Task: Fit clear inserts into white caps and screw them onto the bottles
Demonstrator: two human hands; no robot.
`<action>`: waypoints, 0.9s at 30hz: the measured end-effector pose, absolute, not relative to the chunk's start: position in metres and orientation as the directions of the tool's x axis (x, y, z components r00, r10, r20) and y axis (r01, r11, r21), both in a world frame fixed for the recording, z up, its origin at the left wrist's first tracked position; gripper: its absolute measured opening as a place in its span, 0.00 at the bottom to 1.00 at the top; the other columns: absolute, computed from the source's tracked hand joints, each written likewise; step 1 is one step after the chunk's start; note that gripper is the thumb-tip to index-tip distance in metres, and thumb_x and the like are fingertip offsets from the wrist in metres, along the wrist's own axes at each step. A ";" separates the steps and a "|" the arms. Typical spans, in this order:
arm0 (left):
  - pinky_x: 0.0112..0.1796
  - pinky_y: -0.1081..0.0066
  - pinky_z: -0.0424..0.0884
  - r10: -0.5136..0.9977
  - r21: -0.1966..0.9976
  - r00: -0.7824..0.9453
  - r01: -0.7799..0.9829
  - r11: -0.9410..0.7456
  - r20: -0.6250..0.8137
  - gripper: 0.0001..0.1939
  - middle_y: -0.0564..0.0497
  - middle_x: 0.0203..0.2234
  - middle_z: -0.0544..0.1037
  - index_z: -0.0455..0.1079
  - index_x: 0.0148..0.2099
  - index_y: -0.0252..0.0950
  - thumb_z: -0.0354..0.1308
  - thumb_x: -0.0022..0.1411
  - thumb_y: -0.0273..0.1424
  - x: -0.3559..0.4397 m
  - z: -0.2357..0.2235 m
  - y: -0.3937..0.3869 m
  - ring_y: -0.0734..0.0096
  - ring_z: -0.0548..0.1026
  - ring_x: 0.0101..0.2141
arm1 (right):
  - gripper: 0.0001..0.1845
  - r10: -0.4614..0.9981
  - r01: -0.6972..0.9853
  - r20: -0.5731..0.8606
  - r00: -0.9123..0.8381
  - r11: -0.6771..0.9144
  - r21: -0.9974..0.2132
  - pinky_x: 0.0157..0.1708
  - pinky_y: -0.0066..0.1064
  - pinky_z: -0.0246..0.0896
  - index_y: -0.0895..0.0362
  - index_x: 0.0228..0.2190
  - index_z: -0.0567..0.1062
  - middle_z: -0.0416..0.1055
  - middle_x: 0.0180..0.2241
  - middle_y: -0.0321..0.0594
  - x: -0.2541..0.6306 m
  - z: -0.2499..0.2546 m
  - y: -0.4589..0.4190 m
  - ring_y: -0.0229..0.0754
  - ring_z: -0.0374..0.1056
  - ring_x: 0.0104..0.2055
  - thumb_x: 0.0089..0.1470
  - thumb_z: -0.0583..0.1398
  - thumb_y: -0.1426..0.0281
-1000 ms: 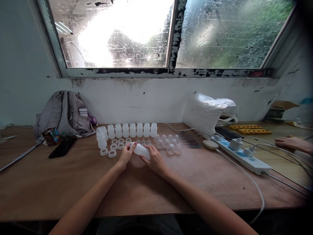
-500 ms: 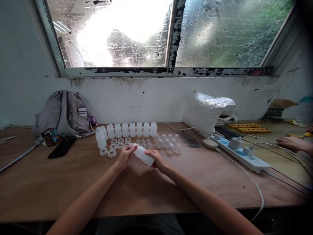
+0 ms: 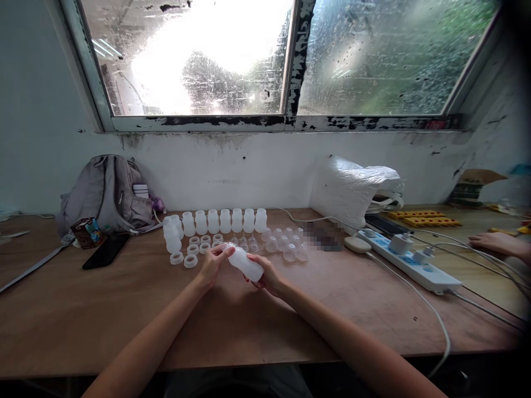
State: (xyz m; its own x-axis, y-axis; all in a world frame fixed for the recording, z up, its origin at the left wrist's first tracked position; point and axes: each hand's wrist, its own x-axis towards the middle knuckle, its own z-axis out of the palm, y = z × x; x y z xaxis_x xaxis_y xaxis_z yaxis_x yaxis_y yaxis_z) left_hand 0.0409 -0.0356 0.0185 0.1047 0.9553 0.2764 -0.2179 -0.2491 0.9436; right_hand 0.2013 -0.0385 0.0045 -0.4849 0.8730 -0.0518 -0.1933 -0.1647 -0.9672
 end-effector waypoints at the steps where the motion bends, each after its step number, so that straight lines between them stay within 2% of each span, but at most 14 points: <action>1: 0.33 0.73 0.63 0.958 0.943 0.088 -0.225 -0.247 0.272 0.15 0.49 0.29 0.73 0.70 0.36 0.32 0.57 0.48 0.37 0.041 0.018 -0.034 0.71 0.69 0.32 | 0.21 0.875 -0.185 -0.045 -0.483 -0.151 -0.971 0.09 0.20 0.40 0.60 0.32 0.65 0.64 0.16 0.36 0.200 0.004 -0.040 0.31 0.55 0.13 0.47 0.49 0.55; 6: 0.36 0.70 0.66 0.988 0.957 0.034 -0.258 -0.135 0.148 0.27 0.47 0.36 0.72 0.60 0.49 0.36 0.57 0.47 0.40 0.044 0.010 -0.026 0.69 0.70 0.35 | 0.21 0.902 -0.103 -0.016 -0.431 -0.066 -0.993 0.12 0.20 0.49 0.56 0.38 0.63 0.64 0.24 0.35 0.195 0.003 -0.042 0.30 0.59 0.18 0.48 0.51 0.54; 9: 0.37 0.69 0.66 0.986 0.981 0.140 -0.184 -0.063 0.089 0.25 0.44 0.38 0.72 0.62 0.47 0.33 0.58 0.47 0.40 0.045 0.006 -0.027 0.65 0.70 0.38 | 0.21 0.887 -0.071 0.040 -0.460 0.008 -0.997 0.17 0.21 0.55 0.52 0.43 0.60 0.64 0.30 0.38 0.195 0.002 -0.038 0.34 0.63 0.26 0.49 0.50 0.55; 12: 0.37 0.69 0.67 0.973 0.983 0.205 -0.170 -0.071 0.106 0.21 0.43 0.39 0.71 0.65 0.42 0.31 0.57 0.48 0.39 0.046 0.007 -0.030 0.64 0.70 0.38 | 0.20 0.855 0.043 0.139 -0.500 0.185 -0.982 0.23 0.25 0.58 0.54 0.43 0.64 0.64 0.34 0.41 0.200 0.001 -0.031 0.37 0.63 0.32 0.52 0.46 0.57; 14: 0.36 0.69 0.67 0.973 0.981 0.195 -0.172 -0.087 0.120 0.20 0.44 0.38 0.72 0.65 0.42 0.31 0.57 0.48 0.39 0.046 0.008 -0.031 0.64 0.70 0.37 | 0.20 0.853 0.229 0.264 -0.451 0.396 -0.889 0.29 0.29 0.59 0.56 0.38 0.68 0.64 0.34 0.42 0.206 0.000 -0.023 0.39 0.62 0.33 0.54 0.44 0.59; 16: 0.36 0.69 0.67 0.977 0.981 0.166 -0.164 -0.107 0.134 0.20 0.45 0.37 0.72 0.65 0.42 0.32 0.57 0.48 0.38 0.045 0.010 -0.031 0.64 0.70 0.38 | 0.18 0.825 0.491 0.436 -0.358 0.564 -0.664 0.37 0.32 0.56 0.57 0.33 0.71 0.64 0.34 0.42 0.217 0.000 -0.013 0.40 0.61 0.36 0.54 0.46 0.62; 18: 0.37 0.70 0.66 0.983 0.981 0.122 -0.154 -0.119 0.139 0.21 0.45 0.37 0.72 0.63 0.43 0.32 0.57 0.48 0.38 0.045 0.010 -0.030 0.65 0.70 0.38 | 0.14 0.780 0.732 0.564 -0.271 0.547 -0.405 0.42 0.35 0.50 0.56 0.32 0.71 0.64 0.36 0.43 0.231 0.000 -0.002 0.42 0.60 0.39 0.52 0.48 0.66; 20: 0.36 0.70 0.66 0.986 0.982 0.101 -0.148 -0.115 0.131 0.23 0.45 0.37 0.72 0.61 0.45 0.33 0.58 0.47 0.37 0.045 0.009 -0.028 0.65 0.70 0.38 | 0.12 0.750 0.869 0.632 -0.195 0.430 -0.243 0.44 0.37 0.46 0.56 0.34 0.71 0.65 0.39 0.43 0.246 -0.001 0.010 0.44 0.58 0.42 0.51 0.50 0.69; 23: 0.34 0.70 0.67 0.984 0.984 0.131 -0.146 -0.104 0.123 0.24 0.45 0.37 0.72 0.59 0.46 0.34 0.58 0.47 0.36 0.045 0.008 -0.028 0.65 0.70 0.37 | 0.12 0.738 0.938 0.664 -0.117 0.301 -0.170 0.45 0.38 0.43 0.57 0.35 0.70 0.65 0.41 0.44 0.264 -0.003 0.023 0.46 0.55 0.47 0.50 0.50 0.71; 27: 0.33 0.73 0.65 0.972 0.981 0.172 -0.136 -0.138 0.160 0.22 0.47 0.37 0.71 0.62 0.45 0.34 0.57 0.47 0.36 0.045 0.012 -0.033 0.66 0.69 0.37 | 0.14 0.758 0.963 0.645 -0.097 0.234 -0.130 0.49 0.42 0.34 0.55 0.37 0.70 0.64 0.45 0.41 0.272 -0.009 0.031 0.47 0.49 0.52 0.49 0.50 0.73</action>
State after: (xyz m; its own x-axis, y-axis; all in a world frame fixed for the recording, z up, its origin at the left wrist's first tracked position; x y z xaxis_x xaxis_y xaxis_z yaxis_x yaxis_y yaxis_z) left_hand 0.0453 -0.0326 0.0125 0.1716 0.9721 0.1601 -0.1359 -0.1376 0.9811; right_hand 0.2723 0.0313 -0.0089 -0.0969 0.7580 0.6451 0.9635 0.2340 -0.1302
